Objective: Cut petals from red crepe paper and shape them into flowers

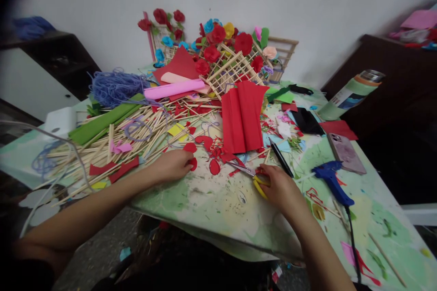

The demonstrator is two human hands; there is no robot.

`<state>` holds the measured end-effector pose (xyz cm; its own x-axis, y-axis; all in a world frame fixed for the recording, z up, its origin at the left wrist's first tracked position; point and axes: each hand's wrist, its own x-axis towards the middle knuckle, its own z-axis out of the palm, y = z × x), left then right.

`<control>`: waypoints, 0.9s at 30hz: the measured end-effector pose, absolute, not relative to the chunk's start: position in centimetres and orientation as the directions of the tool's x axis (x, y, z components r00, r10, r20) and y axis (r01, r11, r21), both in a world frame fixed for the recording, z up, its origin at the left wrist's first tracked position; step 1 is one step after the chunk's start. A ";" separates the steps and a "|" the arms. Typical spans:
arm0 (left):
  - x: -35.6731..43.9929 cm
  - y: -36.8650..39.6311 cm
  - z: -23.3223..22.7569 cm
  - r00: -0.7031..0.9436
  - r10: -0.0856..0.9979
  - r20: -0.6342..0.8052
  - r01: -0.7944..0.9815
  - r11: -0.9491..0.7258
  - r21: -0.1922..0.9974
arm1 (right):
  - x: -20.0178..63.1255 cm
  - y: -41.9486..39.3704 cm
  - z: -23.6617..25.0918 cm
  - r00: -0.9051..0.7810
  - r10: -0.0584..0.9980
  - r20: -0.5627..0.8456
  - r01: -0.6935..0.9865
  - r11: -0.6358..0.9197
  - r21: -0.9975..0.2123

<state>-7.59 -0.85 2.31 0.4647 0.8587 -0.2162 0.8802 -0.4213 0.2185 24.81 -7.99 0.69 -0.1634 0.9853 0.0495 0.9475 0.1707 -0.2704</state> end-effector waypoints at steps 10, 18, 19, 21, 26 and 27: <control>-9.6 -1.2 2.4 0.367 0.919 -0.143 0.862 -0.279 0.423 | 17.2 -7.8 3.9 -0.091 0.990 0.105 0.967 0.113 -0.227; -12.3 -0.5 2.7 0.265 0.962 0.059 0.799 -0.254 0.545 | 10.6 -4.8 2.1 0.004 0.999 -0.038 0.989 -0.010 -0.149; -12.4 -0.6 2.7 0.269 0.960 0.070 0.806 -0.265 0.530 | 10.6 -4.7 1.9 0.008 0.999 -0.039 0.988 -0.014 -0.153; -12.3 -0.6 2.6 0.295 0.952 0.080 0.819 -0.295 0.493 | 10.6 -4.6 1.7 0.013 0.999 -0.052 0.986 -0.021 -0.168; -11.9 -0.7 2.3 0.361 0.932 0.039 0.836 -0.341 0.429 | 10.1 -4.5 1.5 0.074 0.994 -0.080 0.967 -0.091 -0.239; -11.9 -0.7 2.2 0.374 0.927 0.032 0.834 -0.351 0.426 | 10.0 -4.5 1.4 0.095 0.993 -0.074 0.962 -0.111 -0.249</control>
